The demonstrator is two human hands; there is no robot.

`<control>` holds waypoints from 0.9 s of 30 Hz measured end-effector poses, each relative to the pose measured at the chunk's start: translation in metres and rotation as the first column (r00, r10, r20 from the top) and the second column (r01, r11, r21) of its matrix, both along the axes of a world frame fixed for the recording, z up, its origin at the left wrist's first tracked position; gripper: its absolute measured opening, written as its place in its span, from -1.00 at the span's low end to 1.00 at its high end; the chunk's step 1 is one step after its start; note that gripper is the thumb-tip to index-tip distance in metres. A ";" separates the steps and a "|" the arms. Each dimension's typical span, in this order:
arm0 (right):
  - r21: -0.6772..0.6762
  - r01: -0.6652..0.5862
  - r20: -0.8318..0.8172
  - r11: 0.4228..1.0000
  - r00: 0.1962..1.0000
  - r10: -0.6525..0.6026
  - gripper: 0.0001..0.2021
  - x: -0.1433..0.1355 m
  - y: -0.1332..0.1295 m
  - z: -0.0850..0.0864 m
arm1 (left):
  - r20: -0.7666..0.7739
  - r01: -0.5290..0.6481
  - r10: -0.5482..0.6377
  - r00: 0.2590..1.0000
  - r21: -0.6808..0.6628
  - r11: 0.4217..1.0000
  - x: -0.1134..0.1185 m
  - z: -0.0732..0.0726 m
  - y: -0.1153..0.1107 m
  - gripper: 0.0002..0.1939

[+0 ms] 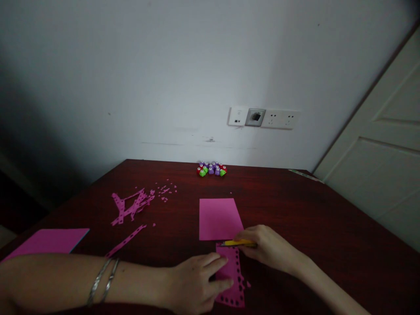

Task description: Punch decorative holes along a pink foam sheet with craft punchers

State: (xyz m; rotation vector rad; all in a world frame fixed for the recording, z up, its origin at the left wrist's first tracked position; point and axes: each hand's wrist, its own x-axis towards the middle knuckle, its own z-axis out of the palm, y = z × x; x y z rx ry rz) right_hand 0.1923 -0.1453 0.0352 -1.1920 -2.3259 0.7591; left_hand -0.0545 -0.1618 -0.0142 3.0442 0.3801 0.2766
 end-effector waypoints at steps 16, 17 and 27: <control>0.032 -0.021 0.028 0.999 0.999 0.020 -0.79 -0.004 0.001 0.003 | -0.020 -0.010 0.008 1.000 -0.079 0.997 -0.002 -0.006 0.002 -0.42; 0.026 -0.016 0.033 1.000 0.999 0.015 -0.79 -0.004 0.002 0.003 | -0.018 -0.009 0.008 1.000 -0.082 0.997 -0.002 -0.006 0.002 -0.41; 0.038 -0.031 0.042 0.999 0.999 0.029 -0.83 -0.004 0.005 0.004 | -0.029 0.000 -0.002 1.000 -0.092 0.996 -0.002 -0.001 0.002 -0.41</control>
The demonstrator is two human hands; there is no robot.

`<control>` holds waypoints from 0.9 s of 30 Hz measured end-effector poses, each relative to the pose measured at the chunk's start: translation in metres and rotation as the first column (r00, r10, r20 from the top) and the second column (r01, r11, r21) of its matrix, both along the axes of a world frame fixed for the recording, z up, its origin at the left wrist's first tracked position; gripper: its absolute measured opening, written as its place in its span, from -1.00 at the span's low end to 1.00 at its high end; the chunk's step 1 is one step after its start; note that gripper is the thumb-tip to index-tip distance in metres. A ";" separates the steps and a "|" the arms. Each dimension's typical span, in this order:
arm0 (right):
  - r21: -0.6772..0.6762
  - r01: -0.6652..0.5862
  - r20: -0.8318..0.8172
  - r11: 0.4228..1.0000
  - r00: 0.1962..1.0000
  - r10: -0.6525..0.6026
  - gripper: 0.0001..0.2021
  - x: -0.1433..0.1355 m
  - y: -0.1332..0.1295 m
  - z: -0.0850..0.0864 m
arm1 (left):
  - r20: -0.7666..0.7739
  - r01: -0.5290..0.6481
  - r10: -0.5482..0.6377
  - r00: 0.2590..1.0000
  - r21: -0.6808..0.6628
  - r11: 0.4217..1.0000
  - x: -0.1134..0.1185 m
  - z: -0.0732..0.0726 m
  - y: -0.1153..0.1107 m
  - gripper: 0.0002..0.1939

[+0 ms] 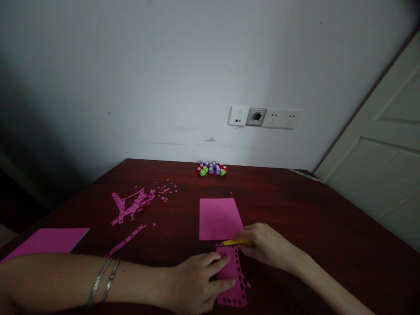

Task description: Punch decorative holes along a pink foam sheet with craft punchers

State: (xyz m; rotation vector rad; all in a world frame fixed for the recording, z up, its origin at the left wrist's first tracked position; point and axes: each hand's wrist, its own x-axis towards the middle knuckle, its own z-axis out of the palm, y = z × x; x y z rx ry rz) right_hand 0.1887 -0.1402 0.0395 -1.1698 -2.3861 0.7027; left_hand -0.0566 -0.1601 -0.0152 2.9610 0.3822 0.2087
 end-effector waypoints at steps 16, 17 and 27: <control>0.139 -0.036 0.146 0.990 0.989 0.015 -0.78 -0.002 -0.004 0.008 | -0.009 -0.017 0.017 1.000 0.034 0.999 -0.001 -0.003 -0.001 -0.41; 0.145 -0.042 0.191 0.989 0.981 0.013 -0.75 -0.001 -0.004 0.010 | -0.006 -0.013 0.013 1.000 0.036 0.999 -0.002 -0.003 -0.001 -0.42; 0.114 -0.104 0.287 0.988 0.955 0.067 -0.76 -0.003 -0.007 0.008 | 0.005 0.001 -0.001 1.000 0.034 0.999 -0.003 0.000 -0.001 -0.41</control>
